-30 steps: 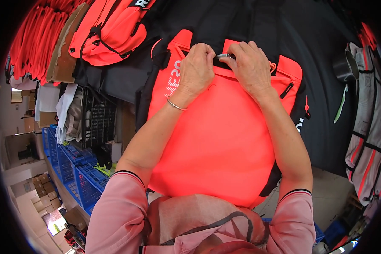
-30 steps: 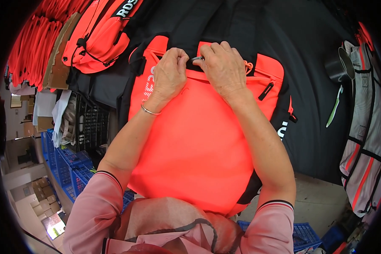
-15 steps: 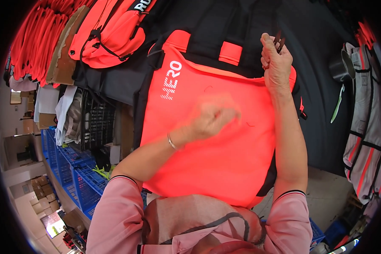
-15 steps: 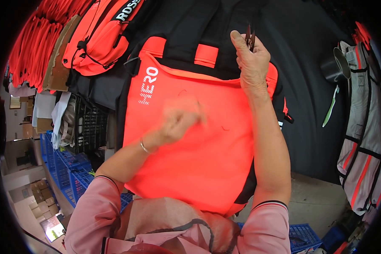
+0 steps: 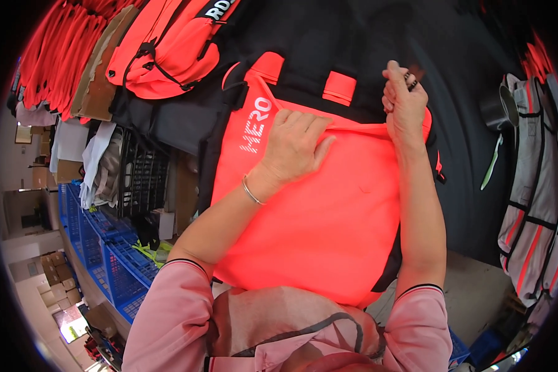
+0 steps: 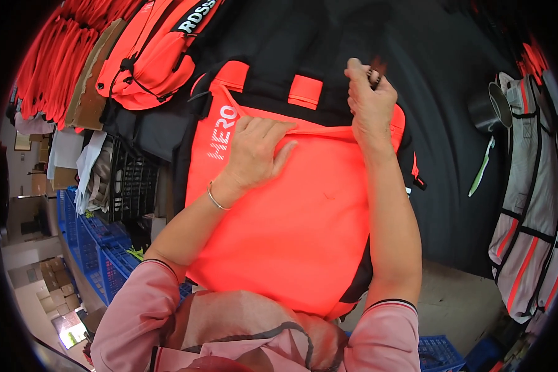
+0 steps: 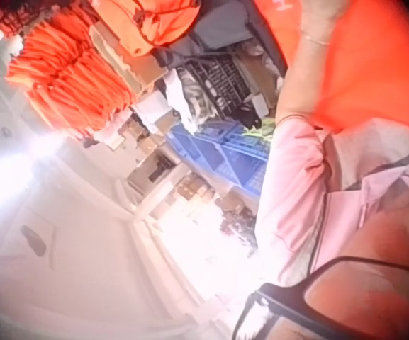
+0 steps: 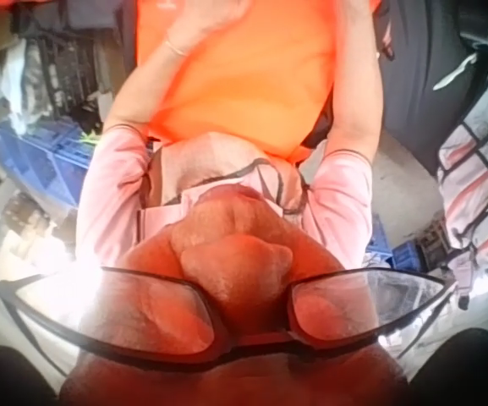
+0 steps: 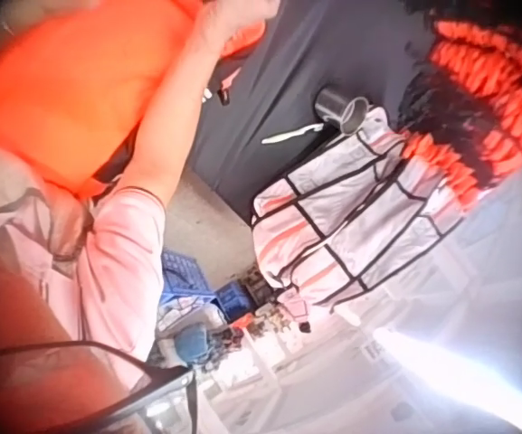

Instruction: Cleaning and inspecting the seams and zippers of backpacks using a toothbrush and thread snips.

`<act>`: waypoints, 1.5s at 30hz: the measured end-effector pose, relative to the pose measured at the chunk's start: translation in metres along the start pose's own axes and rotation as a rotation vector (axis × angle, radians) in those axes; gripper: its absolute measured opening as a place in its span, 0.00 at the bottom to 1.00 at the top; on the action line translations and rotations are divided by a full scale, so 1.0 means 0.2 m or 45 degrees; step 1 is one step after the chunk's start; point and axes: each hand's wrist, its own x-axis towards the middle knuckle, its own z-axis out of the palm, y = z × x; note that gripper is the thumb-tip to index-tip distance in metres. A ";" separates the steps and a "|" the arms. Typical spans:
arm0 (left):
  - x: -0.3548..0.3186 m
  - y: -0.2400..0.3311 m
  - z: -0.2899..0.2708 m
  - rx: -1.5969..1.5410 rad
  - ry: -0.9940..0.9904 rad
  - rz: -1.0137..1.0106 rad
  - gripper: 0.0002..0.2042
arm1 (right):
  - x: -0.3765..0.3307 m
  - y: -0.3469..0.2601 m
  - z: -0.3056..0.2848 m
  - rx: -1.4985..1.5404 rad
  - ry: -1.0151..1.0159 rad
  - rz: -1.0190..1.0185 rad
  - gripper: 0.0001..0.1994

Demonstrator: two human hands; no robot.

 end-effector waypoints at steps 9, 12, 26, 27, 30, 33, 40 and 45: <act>-0.02 0.01 -0.01 -0.035 -0.012 -0.087 0.16 | 0.19 -0.19 -0.10 -0.725 0.348 -0.421 0.17; 0.01 0.03 -0.01 -0.103 -0.042 -0.121 0.18 | 0.35 -0.17 -0.15 -1.015 0.310 -0.202 0.17; 0.46 -0.15 -0.09 -1.745 0.139 -1.088 0.42 | -0.22 -0.30 0.04 -0.717 -0.135 -0.283 0.22; 0.55 -0.12 -0.17 -1.831 0.244 -1.149 0.43 | -0.26 -0.26 0.00 -0.618 -0.209 -0.271 0.21; 0.70 -0.22 -0.30 -1.900 0.343 -0.949 0.44 | -0.48 -0.24 0.02 -0.715 -0.312 -0.197 0.17; 0.72 -0.16 -0.37 -1.676 0.518 -0.865 0.38 | -0.57 -0.21 -0.04 -0.675 -0.295 -0.201 0.18; 0.12 0.30 -0.34 -1.835 -0.405 -0.554 0.18 | -0.74 -0.52 -0.15 -0.378 -0.201 -0.207 0.14; -0.07 0.41 -0.21 -1.935 -0.331 -0.526 0.19 | -0.88 -0.54 -0.13 -0.744 -0.100 -0.044 0.08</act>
